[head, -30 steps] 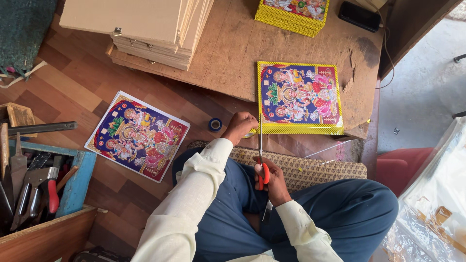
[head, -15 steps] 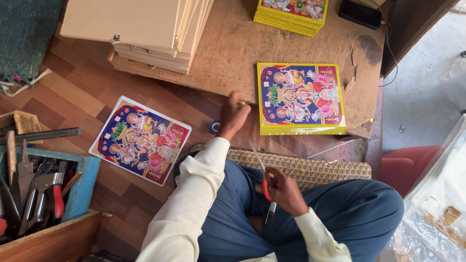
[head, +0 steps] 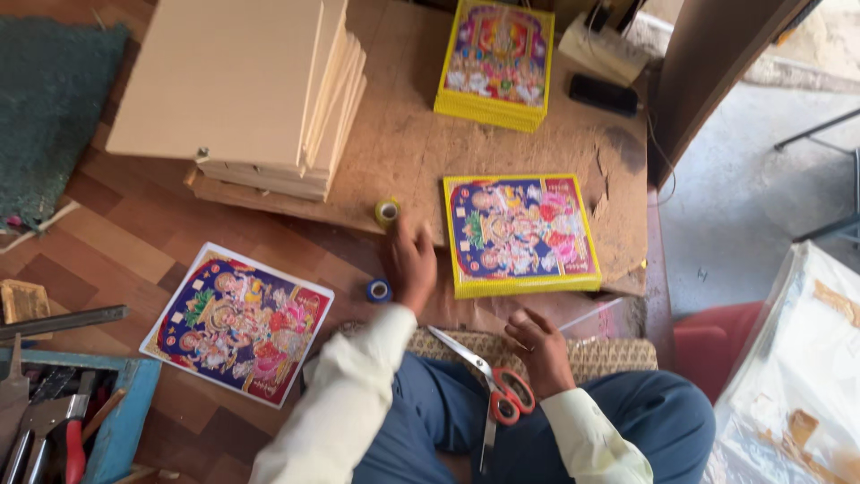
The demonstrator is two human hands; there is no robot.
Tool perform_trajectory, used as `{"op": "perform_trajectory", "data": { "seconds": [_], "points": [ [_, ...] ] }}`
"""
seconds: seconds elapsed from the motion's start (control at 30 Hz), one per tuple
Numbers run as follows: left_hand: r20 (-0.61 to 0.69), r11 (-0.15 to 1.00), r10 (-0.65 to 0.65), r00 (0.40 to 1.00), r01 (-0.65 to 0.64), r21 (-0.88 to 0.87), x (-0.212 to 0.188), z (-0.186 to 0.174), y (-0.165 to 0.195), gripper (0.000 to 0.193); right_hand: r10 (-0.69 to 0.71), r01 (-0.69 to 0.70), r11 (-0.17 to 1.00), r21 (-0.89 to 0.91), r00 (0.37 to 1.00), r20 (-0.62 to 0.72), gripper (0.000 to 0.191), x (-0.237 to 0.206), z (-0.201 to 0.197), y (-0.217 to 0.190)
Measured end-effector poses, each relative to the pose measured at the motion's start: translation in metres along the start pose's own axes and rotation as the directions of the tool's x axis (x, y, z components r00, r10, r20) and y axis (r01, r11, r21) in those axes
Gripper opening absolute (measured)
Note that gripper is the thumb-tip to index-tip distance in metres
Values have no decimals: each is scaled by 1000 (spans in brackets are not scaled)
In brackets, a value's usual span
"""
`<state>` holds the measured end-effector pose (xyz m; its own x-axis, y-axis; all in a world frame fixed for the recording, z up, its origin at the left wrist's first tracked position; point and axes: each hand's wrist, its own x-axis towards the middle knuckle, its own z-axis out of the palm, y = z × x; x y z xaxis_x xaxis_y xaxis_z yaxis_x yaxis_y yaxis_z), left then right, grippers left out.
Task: The person assembles printed religious cards by placing them on cardboard sheets, applying yellow patterned tape to the edges, and trimming excess tape with scissors. The person handles the cards one at a time, stacks completed units, and uses a utility knife to cut tape.
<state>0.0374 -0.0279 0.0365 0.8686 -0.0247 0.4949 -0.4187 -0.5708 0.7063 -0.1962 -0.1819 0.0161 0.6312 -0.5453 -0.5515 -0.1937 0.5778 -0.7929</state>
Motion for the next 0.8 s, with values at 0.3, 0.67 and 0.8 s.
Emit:
{"op": "perform_trajectory", "data": {
  "seconds": [0.3,0.67,0.8],
  "points": [
    [444,975,43,895,59,-212,-114,4,37,73,102,-53,724,688,994,-31,55,65,30,-23],
    [522,959,-157,839,255,-121,-70,-35,60,71,-138,150,842,518,988,-63,26,60,31,-56],
    [168,955,84,982,-31,-295,-48,-56,64,60,-437,430,894,126,899,33,14,23,10,-115]
  ]
}}
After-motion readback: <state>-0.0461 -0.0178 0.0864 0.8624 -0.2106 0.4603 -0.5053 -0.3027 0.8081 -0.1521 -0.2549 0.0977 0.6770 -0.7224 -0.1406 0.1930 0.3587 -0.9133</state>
